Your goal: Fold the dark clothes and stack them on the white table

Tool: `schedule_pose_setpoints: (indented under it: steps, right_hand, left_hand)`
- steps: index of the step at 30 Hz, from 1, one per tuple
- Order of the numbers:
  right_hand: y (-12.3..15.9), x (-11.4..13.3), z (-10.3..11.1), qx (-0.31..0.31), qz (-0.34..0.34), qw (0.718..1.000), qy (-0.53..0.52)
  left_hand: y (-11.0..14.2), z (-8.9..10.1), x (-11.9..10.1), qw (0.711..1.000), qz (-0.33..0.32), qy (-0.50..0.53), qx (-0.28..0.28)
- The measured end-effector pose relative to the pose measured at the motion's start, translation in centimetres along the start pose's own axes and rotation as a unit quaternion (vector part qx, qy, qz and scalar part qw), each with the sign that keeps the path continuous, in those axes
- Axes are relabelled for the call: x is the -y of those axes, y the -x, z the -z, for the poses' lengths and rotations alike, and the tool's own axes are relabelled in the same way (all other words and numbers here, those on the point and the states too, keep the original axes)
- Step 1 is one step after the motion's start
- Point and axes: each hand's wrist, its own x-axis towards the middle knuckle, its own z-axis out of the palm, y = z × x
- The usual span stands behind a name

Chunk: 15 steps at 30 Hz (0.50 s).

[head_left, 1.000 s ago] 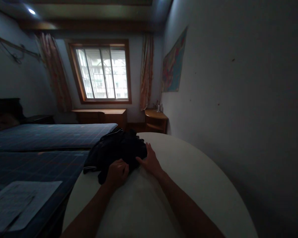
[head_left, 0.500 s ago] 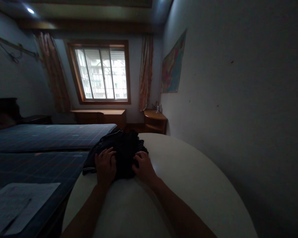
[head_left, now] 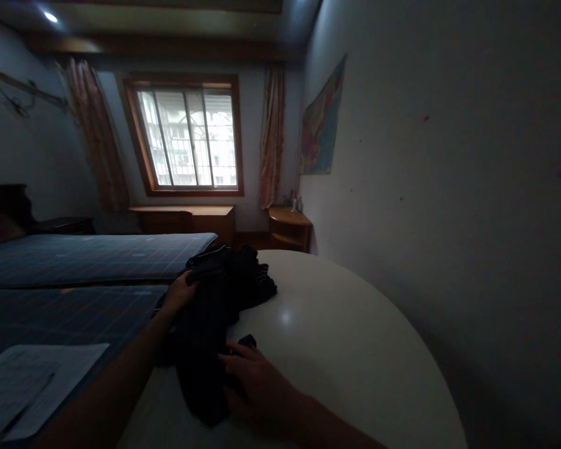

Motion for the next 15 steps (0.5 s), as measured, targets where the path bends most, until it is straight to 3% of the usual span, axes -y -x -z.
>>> schedule_pose_setpoints:
  steps: [4, 7, 10, 15]
  right_hand:
    - [1.1, 1.5, 0.6, -0.044, 0.029, 0.992, -0.117]
    - [2.4, 2.0, 1.5, -0.147, -0.011, 0.968, -0.201]
    - [3.7, 2.4, 3.7, -0.290, -0.057, 0.918, -0.263]
    - [5.4, 2.8, 10.5, -0.494, -0.132, 0.815, -0.271]
  left_hand:
    - [-1.1, 0.6, -0.1, 1.000, -0.001, 0.011, 0.005]
    - [-1.1, 0.9, -0.2, 1.000, 0.004, 0.011, -0.016]
    - [-0.8, 0.9, -0.3, 0.999, 0.006, 0.008, -0.035]
    - [-0.1, 0.2, -1.1, 0.999, 0.005, -0.013, -0.045]
